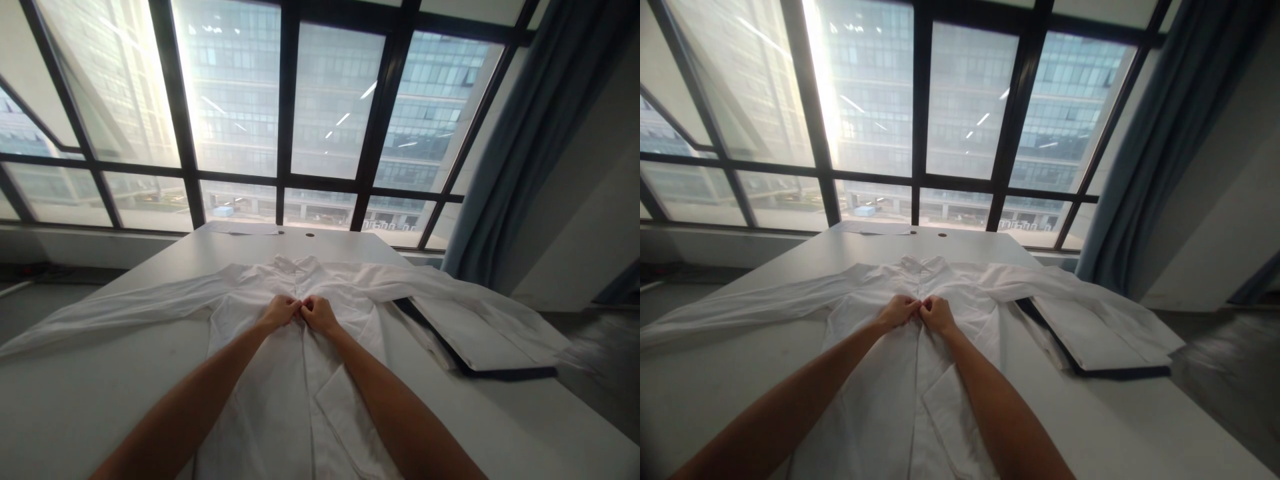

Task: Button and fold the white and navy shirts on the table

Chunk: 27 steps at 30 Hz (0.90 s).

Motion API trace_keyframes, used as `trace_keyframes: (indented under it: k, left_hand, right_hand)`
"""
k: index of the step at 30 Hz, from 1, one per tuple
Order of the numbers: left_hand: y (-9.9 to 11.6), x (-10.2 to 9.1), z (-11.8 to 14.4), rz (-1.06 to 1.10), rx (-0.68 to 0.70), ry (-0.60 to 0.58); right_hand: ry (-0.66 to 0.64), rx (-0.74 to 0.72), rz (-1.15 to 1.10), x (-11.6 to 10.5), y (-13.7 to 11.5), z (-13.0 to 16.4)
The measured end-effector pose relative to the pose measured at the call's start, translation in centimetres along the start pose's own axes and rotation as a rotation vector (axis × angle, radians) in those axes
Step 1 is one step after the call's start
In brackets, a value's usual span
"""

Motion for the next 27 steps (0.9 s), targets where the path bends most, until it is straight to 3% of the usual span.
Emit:
trace_keyframes:
  k: [7, 17, 21, 25, 27]
  left_hand:
    - [0.0, -0.5, -0.3, -0.22, -0.01, 0.037]
    - [0.5, 0.1, -0.4, -0.283, 0.092, 0.021]
    - [1.9, 0.3, 0.5, -0.521, 0.202, 0.043]
    - [2.4, 0.2, 1.5, -0.784, 0.2, 0.123]
    - [2.4, 0.2, 1.6, -0.824, 0.225, 0.126]
  right_hand:
    - [-0.04, -0.053, 0.186, 0.0, -0.9, 0.6]
    - [-0.033, 0.03, 0.104, 0.0, 0.1, -0.1]
    - [-0.112, 0.054, -0.01, 0.9, 1.1, -0.7]
    - [-0.247, 0.156, -0.147, 2.1, 2.0, -0.7]
    - [-0.231, 0.184, -0.136, 1.9, 2.0, -0.7]
Point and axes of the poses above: each hand's wrist, its own z-axis away from the middle knuckle, its own x-axis out of the palm, y = z × x, the point moved 7 cm from there along -z, towards the middle knuckle, and after that the axes turned 15 degrees about z, right-handed, at the moved point
